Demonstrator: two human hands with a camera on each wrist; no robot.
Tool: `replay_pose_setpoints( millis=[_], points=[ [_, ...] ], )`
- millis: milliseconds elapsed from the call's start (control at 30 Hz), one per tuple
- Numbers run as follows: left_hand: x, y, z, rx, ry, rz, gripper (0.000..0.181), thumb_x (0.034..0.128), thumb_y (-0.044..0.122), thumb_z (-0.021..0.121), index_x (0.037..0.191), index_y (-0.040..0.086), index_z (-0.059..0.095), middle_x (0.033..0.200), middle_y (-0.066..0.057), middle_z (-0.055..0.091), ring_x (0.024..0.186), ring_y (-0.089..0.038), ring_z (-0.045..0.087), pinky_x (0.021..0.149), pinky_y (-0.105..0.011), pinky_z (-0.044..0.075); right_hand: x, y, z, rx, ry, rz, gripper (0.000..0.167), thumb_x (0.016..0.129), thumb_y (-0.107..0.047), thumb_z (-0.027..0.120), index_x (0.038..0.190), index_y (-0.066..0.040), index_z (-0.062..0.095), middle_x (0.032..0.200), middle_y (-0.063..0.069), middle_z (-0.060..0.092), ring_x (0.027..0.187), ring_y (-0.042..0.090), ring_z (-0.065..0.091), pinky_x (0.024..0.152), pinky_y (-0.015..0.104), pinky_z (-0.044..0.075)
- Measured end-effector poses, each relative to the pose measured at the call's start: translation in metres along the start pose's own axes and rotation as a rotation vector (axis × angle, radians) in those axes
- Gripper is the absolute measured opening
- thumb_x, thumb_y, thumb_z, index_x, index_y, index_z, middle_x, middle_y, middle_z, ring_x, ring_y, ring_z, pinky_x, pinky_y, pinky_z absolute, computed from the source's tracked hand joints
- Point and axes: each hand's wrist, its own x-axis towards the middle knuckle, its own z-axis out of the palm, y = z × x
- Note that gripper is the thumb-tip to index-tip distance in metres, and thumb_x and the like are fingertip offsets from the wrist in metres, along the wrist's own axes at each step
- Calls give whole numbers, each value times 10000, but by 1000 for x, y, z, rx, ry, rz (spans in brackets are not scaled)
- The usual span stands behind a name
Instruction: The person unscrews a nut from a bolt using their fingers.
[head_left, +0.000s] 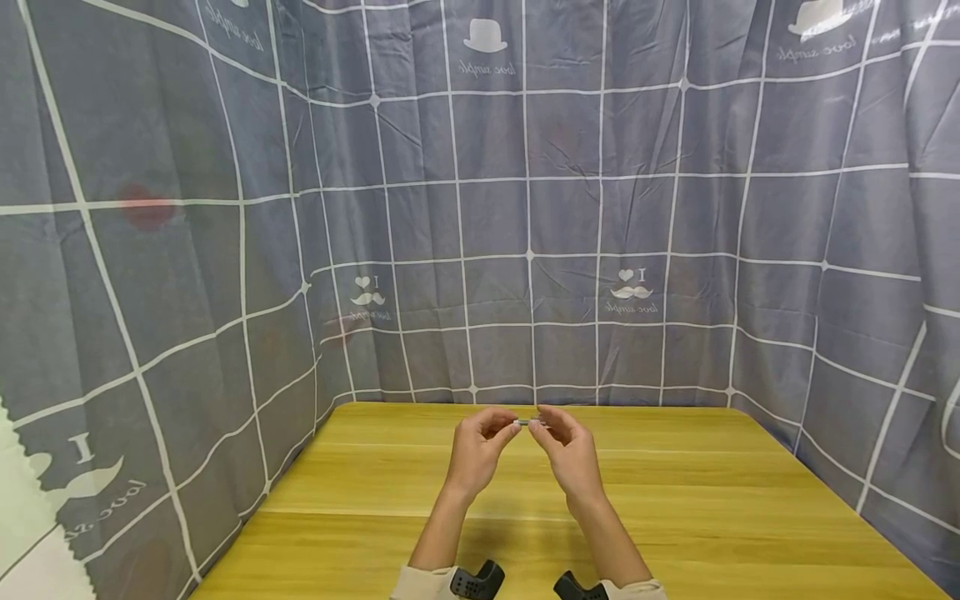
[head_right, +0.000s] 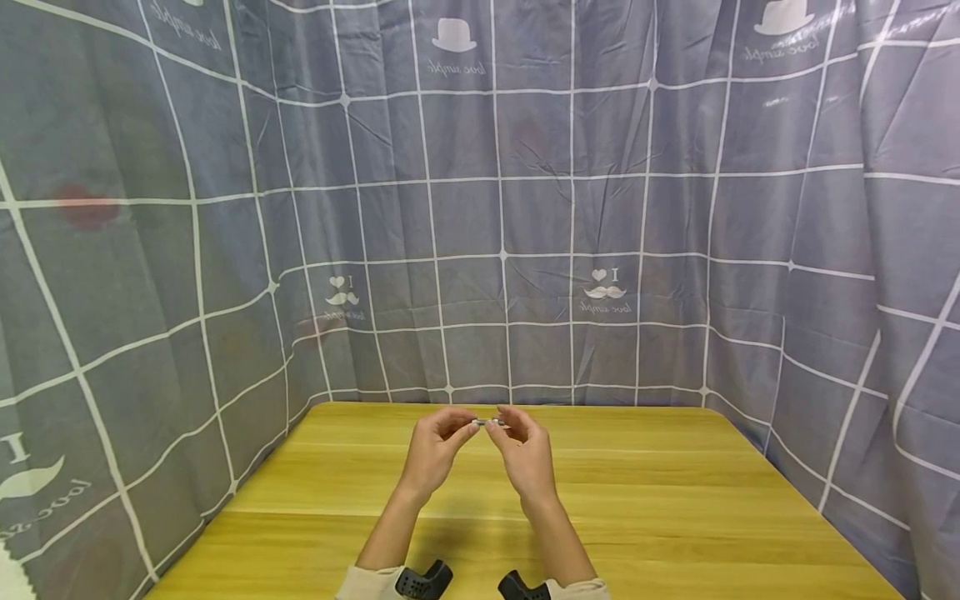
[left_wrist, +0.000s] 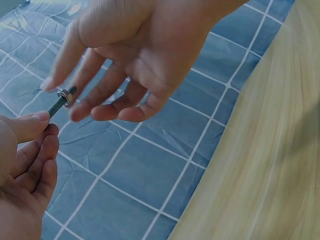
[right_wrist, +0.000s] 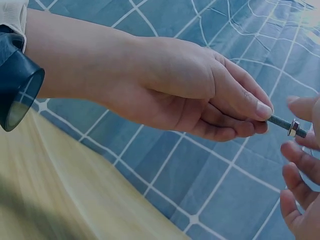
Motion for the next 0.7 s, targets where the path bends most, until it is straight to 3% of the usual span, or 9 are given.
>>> replay_pose_setpoints(
  millis=[167, 333, 533, 700],
  points=[
    [0, -1, 0, 2, 4, -2, 80, 943, -63, 708, 1006, -107, 728, 949, -195, 734, 838, -343, 694, 749, -288, 543, 0, 1, 0, -11, 22, 4, 233, 1034, -148, 670, 1204, 9, 698, 1132, 119, 696, 1061, 255, 616, 958, 431, 457],
    [0, -2, 0, 5, 13, -11, 89, 945, -62, 706, 1015, -112, 728, 950, -200, 734, 838, -342, 693, 746, -279, 539, 0, 3, 1, -13, 10, 6, 310, 1027, -133, 677, 1316, -26, 648, 1254, 144, 650, 1113, 309, 592, 974, 469, 455],
    [1, -3, -1, 3, 21, -14, 77, 944, -66, 706, 1006, -104, 731, 946, -200, 737, 836, -320, 698, 747, -276, 541, 1, 2, 2, -20, 12, 36, 244, 1051, -173, 645, 1228, -10, 688, 1198, 140, 677, 1136, 292, 594, 985, 462, 440],
    [1, -3, -1, 4, 29, -19, 74, 948, -56, 707, 1010, -82, 737, 943, -190, 737, 834, -315, 695, 742, -268, 535, 0, 2, 1, -26, 8, 25, 303, 1043, -143, 653, 1322, -26, 646, 1270, 141, 651, 1114, 306, 612, 962, 443, 470]
  ],
)
